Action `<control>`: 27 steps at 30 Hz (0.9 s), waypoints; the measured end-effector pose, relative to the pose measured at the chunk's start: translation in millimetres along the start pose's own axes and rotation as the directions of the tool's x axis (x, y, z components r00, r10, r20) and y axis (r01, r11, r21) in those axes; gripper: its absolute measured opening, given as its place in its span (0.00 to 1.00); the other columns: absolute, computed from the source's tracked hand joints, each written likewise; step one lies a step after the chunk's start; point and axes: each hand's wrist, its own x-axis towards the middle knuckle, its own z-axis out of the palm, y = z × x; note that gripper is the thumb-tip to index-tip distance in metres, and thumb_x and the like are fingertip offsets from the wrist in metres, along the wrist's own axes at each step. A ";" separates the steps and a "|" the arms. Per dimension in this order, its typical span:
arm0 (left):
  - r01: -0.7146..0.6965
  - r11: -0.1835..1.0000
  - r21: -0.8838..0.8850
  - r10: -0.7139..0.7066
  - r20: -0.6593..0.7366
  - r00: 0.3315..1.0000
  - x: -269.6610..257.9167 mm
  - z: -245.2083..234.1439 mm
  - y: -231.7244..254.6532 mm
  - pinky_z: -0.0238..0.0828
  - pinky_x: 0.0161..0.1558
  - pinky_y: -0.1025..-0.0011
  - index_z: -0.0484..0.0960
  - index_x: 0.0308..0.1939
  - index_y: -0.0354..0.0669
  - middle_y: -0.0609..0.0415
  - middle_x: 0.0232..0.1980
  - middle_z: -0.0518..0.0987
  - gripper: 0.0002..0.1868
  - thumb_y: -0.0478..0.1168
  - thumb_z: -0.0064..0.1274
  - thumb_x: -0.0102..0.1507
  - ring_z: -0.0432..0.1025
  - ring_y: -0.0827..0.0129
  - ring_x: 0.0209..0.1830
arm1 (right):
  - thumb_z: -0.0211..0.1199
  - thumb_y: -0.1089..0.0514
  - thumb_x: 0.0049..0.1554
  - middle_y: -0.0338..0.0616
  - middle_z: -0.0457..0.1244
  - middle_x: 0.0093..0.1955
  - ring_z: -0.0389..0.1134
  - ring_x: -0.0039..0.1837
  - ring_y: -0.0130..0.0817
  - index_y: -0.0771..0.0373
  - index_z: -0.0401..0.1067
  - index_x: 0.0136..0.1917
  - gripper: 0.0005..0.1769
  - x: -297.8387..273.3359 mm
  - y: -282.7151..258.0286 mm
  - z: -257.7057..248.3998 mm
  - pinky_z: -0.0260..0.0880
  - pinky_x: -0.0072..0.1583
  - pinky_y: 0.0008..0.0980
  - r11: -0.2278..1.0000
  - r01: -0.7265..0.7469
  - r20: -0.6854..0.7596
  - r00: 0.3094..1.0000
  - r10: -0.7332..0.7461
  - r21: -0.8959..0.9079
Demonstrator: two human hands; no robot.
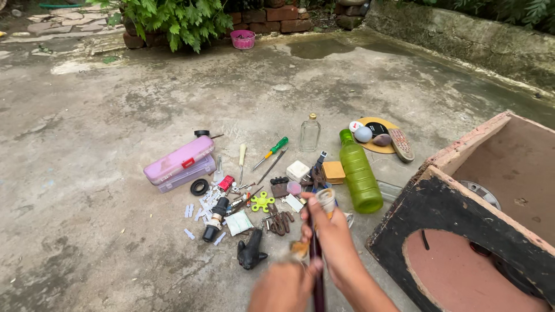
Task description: The person wipes various tools and objects with a cloth and places them into a wooden box.
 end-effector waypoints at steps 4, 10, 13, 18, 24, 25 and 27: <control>-0.284 0.920 0.272 0.378 -0.419 0.826 -15.9 -69.7 19.7 0.69 0.53 0.54 0.75 0.54 0.43 0.42 0.55 0.77 0.15 0.43 0.46 0.65 0.71 0.49 0.58 | 0.53 0.49 0.65 0.36 0.61 0.36 0.57 0.31 0.21 0.64 0.70 0.59 0.18 -13.6 6.3 -4.4 0.58 0.33 0.25 0.969 0.060 0.179 0.984 -0.017 -0.238; -0.716 0.625 0.310 0.780 -0.241 0.577 -14.0 -111.8 13.6 0.60 0.65 0.51 0.69 0.67 0.38 0.40 0.60 0.77 0.26 0.37 0.48 0.63 0.69 0.48 0.63 | 0.56 0.52 0.62 0.34 0.61 0.36 0.55 0.31 0.20 0.53 0.59 0.63 0.17 -24.4 -13.8 -3.7 0.55 0.33 0.22 0.939 -0.151 0.327 0.910 0.253 -0.308; -0.633 0.740 0.226 0.667 -0.130 0.733 -4.3 -111.5 12.5 0.65 0.58 0.52 0.68 0.66 0.38 0.41 0.55 0.77 0.25 0.43 0.50 0.66 0.71 0.46 0.57 | 0.55 0.51 0.64 0.36 0.60 0.36 0.55 0.31 0.21 0.52 0.56 0.61 0.16 -23.3 -32.2 0.2 0.55 0.33 0.23 0.902 -0.139 0.326 0.901 0.287 -0.409; -0.581 0.811 -0.064 0.575 -0.095 0.813 -5.6 -101.5 21.7 0.72 0.52 0.58 0.70 0.60 0.37 0.42 0.52 0.78 0.22 0.46 0.53 0.68 0.75 0.48 0.53 | 0.45 0.51 0.63 0.40 0.54 0.31 0.54 0.27 0.27 0.54 0.51 0.53 0.09 -23.1 -51.7 -0.1 0.55 0.30 0.27 0.905 -0.215 0.245 0.916 0.317 -0.368; -0.522 0.761 -0.386 0.384 -0.381 0.841 -12.5 -73.0 41.4 0.79 0.44 0.70 0.75 0.58 0.35 0.50 0.50 0.74 0.23 0.39 0.60 0.61 0.80 0.67 0.41 | 0.47 0.52 0.64 0.42 0.57 0.31 0.53 0.25 0.26 0.61 0.58 0.48 0.10 -24.3 -42.6 6.3 0.53 0.26 0.28 0.864 0.180 0.171 0.979 -0.112 -0.469; -0.547 0.738 -0.394 0.383 -0.423 0.821 -12.1 -71.9 43.0 0.80 0.44 0.70 0.77 0.56 0.35 0.50 0.48 0.75 0.21 0.37 0.60 0.61 0.80 0.67 0.42 | 0.47 0.52 0.64 0.42 0.57 0.31 0.53 0.25 0.26 0.61 0.58 0.48 0.10 -24.4 -38.6 7.7 0.53 0.26 0.28 0.865 0.179 0.167 0.979 -0.113 -0.469; -0.571 0.717 -0.400 0.381 -0.461 0.802 -13.5 -69.6 44.4 0.82 0.44 0.71 0.79 0.54 0.35 0.50 0.46 0.76 0.18 0.36 0.60 0.61 0.79 0.67 0.43 | 0.46 0.51 0.64 0.41 0.57 0.32 0.54 0.27 0.27 0.60 0.65 0.49 0.12 -23.7 -26.6 6.2 0.52 0.28 0.30 0.930 0.183 0.121 0.981 -0.152 -0.319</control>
